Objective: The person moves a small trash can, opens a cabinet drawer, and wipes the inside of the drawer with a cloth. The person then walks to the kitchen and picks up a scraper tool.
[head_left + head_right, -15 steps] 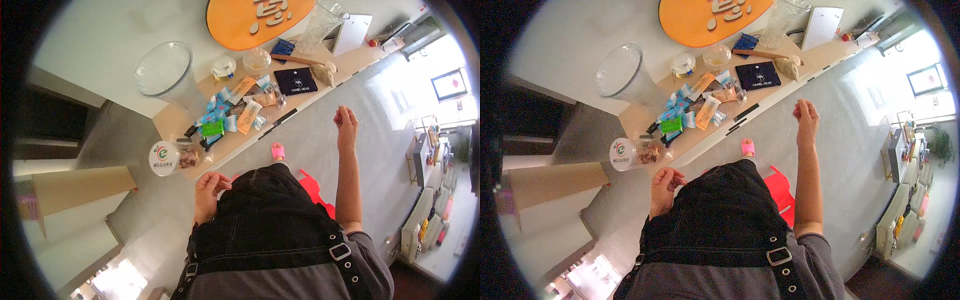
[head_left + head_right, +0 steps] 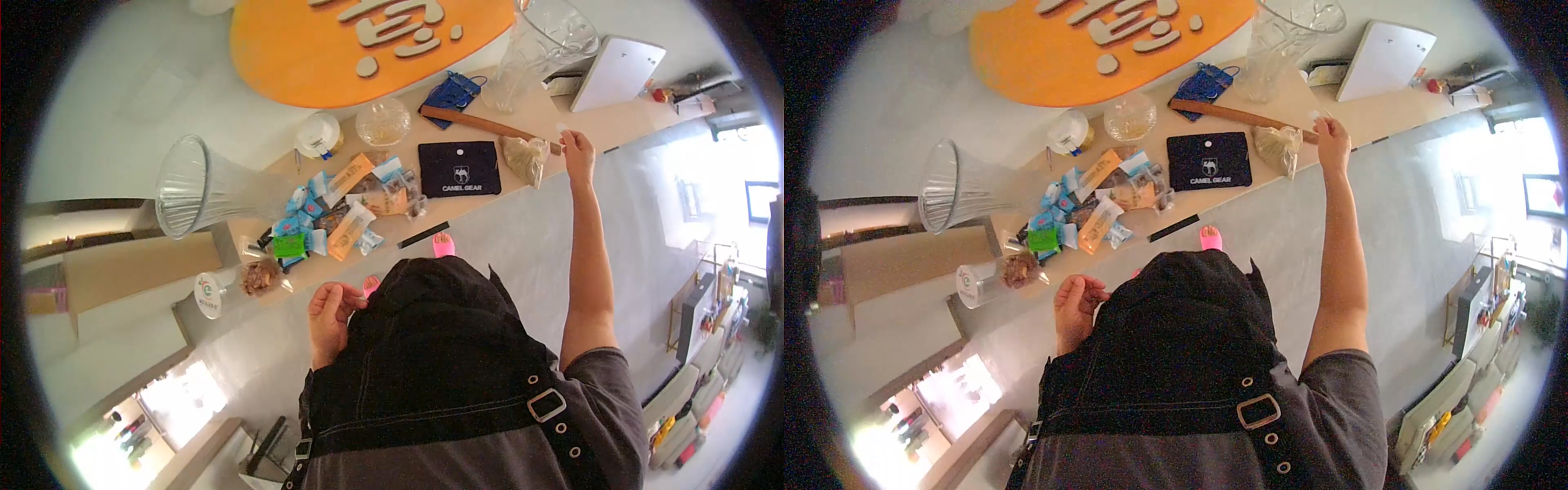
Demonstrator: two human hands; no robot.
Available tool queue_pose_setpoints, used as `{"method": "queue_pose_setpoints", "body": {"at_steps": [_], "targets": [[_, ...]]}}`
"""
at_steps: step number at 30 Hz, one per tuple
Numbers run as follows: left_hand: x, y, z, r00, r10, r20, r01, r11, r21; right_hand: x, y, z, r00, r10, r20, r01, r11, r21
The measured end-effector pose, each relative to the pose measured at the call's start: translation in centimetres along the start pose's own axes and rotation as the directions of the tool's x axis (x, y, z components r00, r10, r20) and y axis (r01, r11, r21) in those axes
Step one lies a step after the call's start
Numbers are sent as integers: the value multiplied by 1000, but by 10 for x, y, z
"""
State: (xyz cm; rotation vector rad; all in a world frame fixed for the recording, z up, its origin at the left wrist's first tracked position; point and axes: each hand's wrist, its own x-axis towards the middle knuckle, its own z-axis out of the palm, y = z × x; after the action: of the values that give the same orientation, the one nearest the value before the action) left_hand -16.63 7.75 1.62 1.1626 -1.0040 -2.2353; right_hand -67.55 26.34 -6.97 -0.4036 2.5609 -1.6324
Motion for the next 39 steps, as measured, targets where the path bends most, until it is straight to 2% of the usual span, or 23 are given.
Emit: {"method": "queue_pose_setpoints", "body": {"at_steps": [3, 4, 6, 9, 15, 24, 33, 36, 39], "targets": [[-7, -10, 25, 995, 26, -101, -25, 1000, 10, 38, 20, 9, 992, 39, 124, -1, 956, -292], [-9, -12, 33, 992, 33, -124, -33, 999, -3, 49, 25, 10, 988, 12, 157, 45, 933, -356], [-14, -15, 47, 984, 52, -168, -54, 998, -11, 65, 33, 14, 973, -39, 227, 143, 873, -466], [-20, -18, 63, 973, 78, -215, -81, 997, -6, 75, 40, 23, 976, -32, 213, 150, 812, -564], [-25, -26, 72, 970, 76, -230, -77, 997, 7, 80, 38, 23, 960, 25, 279, 147, 802, -578], [-14, -24, 95, 980, 34, -198, -25, 999, 47, 72, 32, 17, 981, -21, 193, 131, 804, -580], [-11, -23, 97, 982, 33, -186, -28, 999, 26, 74, 23, 19, 983, 88, 159, 28, 790, -612], [-11, -22, 96, 981, 36, -191, -33, 999, 17, 74, 28, 20, 991, 41, 126, 41, 805, -591], [-11, -24, 93, 980, 39, -196, -40, 999, -2, 74, 25, 20, 984, 114, 137, -14, 816, -578]]}}
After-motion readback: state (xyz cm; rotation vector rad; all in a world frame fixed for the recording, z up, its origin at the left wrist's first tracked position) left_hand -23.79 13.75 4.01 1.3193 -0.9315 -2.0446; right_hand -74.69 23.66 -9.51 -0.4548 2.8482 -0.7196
